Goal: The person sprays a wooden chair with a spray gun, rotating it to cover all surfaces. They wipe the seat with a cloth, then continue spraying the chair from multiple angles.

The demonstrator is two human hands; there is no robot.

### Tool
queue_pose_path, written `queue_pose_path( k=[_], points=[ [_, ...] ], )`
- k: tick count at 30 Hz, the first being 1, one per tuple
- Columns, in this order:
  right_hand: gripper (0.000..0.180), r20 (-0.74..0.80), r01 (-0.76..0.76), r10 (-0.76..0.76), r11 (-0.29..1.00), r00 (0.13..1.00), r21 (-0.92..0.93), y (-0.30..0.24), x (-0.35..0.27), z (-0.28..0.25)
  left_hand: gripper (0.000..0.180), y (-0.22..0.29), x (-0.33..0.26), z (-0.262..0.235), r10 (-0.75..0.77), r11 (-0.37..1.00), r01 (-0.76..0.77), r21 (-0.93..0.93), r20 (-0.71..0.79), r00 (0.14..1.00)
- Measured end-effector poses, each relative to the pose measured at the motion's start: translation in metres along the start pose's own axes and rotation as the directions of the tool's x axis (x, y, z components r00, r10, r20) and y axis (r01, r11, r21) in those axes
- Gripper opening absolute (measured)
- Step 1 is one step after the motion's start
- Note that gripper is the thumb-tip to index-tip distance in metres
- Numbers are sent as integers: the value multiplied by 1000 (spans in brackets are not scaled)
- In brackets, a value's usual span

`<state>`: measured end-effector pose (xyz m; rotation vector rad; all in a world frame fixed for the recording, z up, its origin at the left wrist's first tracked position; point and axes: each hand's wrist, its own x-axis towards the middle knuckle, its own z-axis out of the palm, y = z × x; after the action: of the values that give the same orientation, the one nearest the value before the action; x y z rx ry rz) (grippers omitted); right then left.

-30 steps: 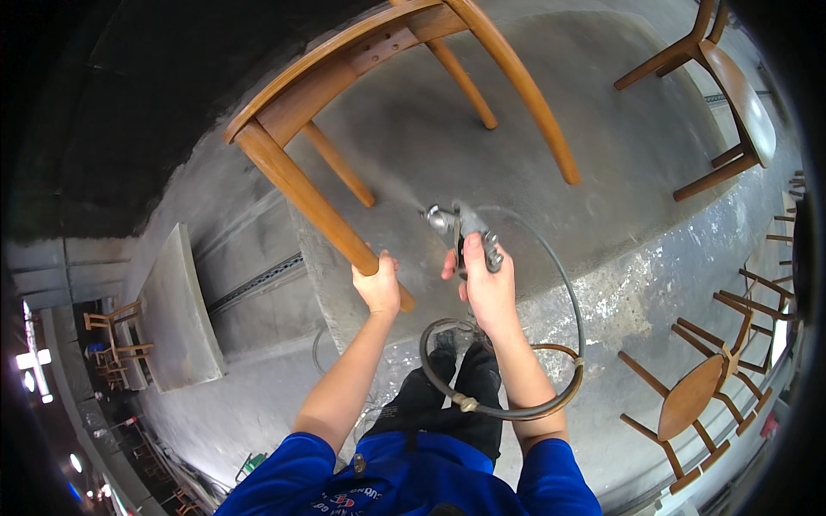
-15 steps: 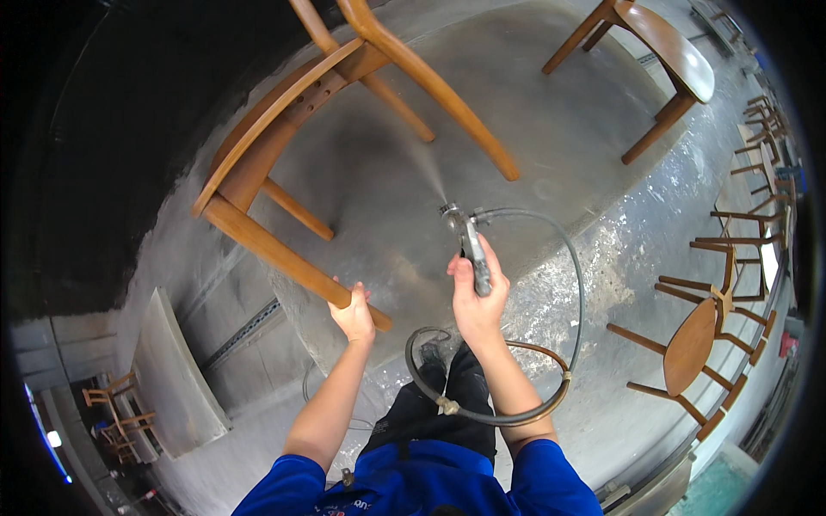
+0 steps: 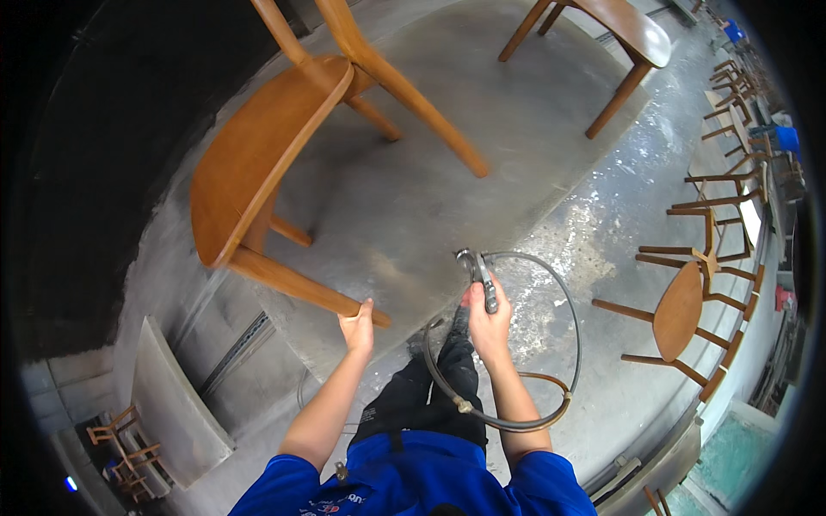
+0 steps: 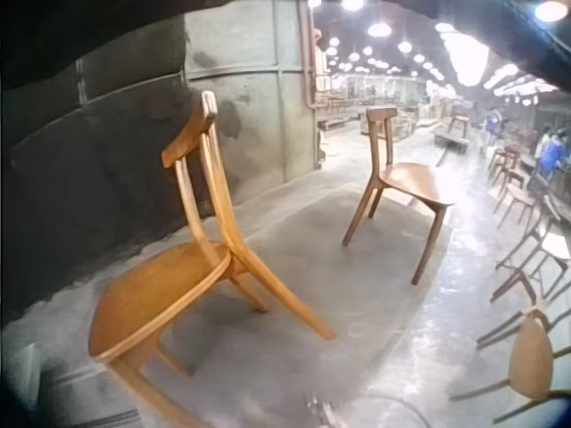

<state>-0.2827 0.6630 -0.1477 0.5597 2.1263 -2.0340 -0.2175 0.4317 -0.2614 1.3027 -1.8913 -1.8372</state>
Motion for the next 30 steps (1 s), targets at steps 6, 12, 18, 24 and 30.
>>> queue_pose_path(
  k=[6, 12, 18, 24, 30],
  points=[
    [41, -74, -17, 18, 1000, 997, 14, -17, -68, -77, 69, 44, -14, 6, 228, 953, -224, -203, -5, 974],
    [33, -137, -125, 150, 977, 979, 173, -41, -180, -130, 64, 35, -27, 75, 222, 973, -212, -90, 118, 968],
    [57, -373, -465, 383, 870, 845, -162, -48, -276, -159, 78, 17, 48, 84, 208, 731, -611, 304, 754, 623],
    [88, -218, -69, 188, 885, 958, 460, -80, -336, -159, 31, -3, 104, -64, -278, 795, -69, 603, 463, 841],
    [58, -255, -205, 271, 944, 928, 259, -56, -296, -173, 18, -46, 57, -241, -710, 372, 246, 895, 104, 696]
  ],
)
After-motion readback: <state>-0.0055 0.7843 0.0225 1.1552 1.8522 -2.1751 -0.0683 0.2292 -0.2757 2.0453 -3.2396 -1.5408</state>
